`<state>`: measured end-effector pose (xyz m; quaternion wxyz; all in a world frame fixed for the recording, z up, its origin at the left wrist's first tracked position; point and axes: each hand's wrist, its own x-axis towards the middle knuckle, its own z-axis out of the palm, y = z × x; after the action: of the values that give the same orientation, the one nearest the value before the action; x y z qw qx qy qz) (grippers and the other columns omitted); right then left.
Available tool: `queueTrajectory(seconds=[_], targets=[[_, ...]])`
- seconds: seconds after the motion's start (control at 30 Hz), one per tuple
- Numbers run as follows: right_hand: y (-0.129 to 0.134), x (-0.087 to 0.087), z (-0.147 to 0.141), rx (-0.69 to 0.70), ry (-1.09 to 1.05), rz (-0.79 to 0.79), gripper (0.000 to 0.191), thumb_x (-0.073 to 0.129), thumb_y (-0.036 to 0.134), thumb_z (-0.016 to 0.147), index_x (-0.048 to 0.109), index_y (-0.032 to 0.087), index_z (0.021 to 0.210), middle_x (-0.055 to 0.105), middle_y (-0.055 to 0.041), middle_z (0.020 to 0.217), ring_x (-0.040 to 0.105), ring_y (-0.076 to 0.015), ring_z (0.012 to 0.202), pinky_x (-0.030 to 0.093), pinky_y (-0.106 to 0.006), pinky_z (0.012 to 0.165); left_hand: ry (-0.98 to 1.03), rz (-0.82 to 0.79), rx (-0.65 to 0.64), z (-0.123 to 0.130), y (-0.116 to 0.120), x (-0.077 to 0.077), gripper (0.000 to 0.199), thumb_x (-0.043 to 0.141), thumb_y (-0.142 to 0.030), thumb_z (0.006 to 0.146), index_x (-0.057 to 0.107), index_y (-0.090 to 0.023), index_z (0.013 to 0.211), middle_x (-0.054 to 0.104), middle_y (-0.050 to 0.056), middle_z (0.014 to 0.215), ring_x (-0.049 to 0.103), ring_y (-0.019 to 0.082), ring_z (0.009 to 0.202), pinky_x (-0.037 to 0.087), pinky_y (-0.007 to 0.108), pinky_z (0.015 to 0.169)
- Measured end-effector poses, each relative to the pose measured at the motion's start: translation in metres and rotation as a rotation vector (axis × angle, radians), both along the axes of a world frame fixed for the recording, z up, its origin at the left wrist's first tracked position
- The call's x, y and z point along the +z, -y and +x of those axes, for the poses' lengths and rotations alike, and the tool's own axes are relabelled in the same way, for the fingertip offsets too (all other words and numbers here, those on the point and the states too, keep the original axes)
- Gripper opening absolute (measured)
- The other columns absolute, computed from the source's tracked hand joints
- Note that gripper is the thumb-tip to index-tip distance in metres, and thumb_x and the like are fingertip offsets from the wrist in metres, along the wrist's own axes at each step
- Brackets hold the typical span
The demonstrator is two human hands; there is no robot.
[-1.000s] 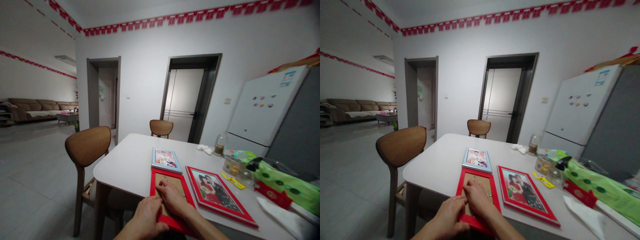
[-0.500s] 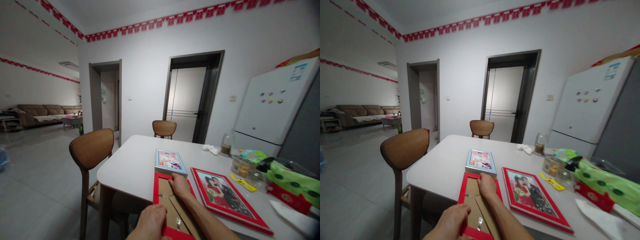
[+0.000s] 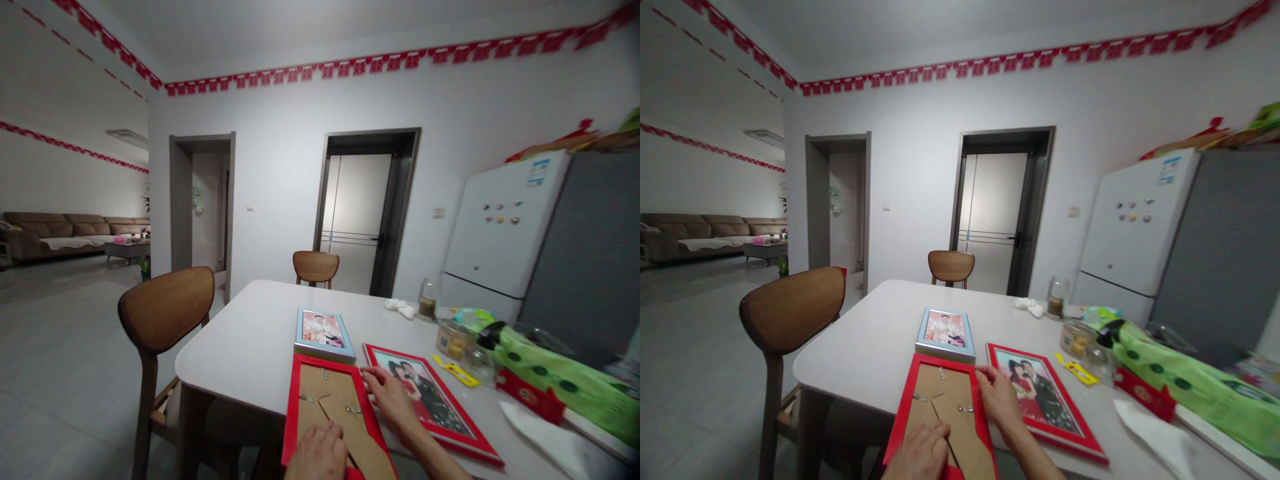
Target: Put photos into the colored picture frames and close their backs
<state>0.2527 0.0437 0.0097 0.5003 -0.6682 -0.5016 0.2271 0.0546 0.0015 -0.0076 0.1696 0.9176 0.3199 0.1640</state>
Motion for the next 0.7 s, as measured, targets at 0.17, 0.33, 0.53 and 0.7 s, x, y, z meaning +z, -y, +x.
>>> queueTrajectory(seconds=[0.17, 0.33, 0.53, 0.7], targets=[[0.043, -0.011, -0.013, 0.012, -0.732, -0.034, 0.029, 0.055, 0.038, 0.063, 0.055, 0.017, 0.083, 0.061, -0.0004, 0.064, 0.055, -0.0096, 0.051, 0.039, -0.02, 0.047, 0.615, -0.08, 0.059, -0.006, 0.01, 0.045, 0.034, 0.051, -0.011, 0.064, 0.05, -0.016, 0.098, 0.051, 0.012, 0.113, 0.046, 0.024, 0.104, 0.035, 0.036, 0.09], [0.061, -0.008, -0.073, 0.329, -1.086, -0.049, 0.033, 0.053, 0.043, 0.065, 0.055, 0.016, 0.085, 0.064, -0.0036, 0.066, 0.06, -0.0158, 0.06, 0.045, -0.027, 0.055, 1.197, -0.413, 0.129, 0.032, 0.017, 0.073, 0.024, 0.048, -0.024, 0.075, 0.045, -0.017, 0.097, 0.057, 0.008, 0.098, 0.054, 0.02, 0.09, 0.042, 0.031, 0.08], [0.059, 0.016, 0.012, -0.011, -0.718, 0.133, 0.032, 0.053, 0.035, 0.063, 0.056, 0.019, 0.09, 0.067, -0.0031, 0.075, 0.062, -0.0202, 0.073, 0.048, -0.031, 0.065, 1.269, -0.61, 0.047, 0.071, -0.007, 0.07, 0.062, 0.059, -0.015, 0.063, 0.03, -0.018, 0.117, 0.056, 0.008, 0.107, 0.054, 0.019, 0.094, 0.041, 0.028, 0.082], [0.054, 0.028, 0.12, -0.193, 0.05, -0.073, 0.032, 0.045, 0.029, 0.067, 0.06, 0.016, 0.093, 0.068, -0.0051, 0.081, 0.062, -0.0202, 0.074, 0.046, -0.03, 0.066, 1.042, -0.79, 0.066, 0.114, -0.024, 0.036, 0.06, 0.056, -0.01, 0.064, 0.033, -0.012, 0.119, 0.059, 0.009, 0.104, 0.056, 0.02, 0.093, 0.044, 0.026, 0.078]])
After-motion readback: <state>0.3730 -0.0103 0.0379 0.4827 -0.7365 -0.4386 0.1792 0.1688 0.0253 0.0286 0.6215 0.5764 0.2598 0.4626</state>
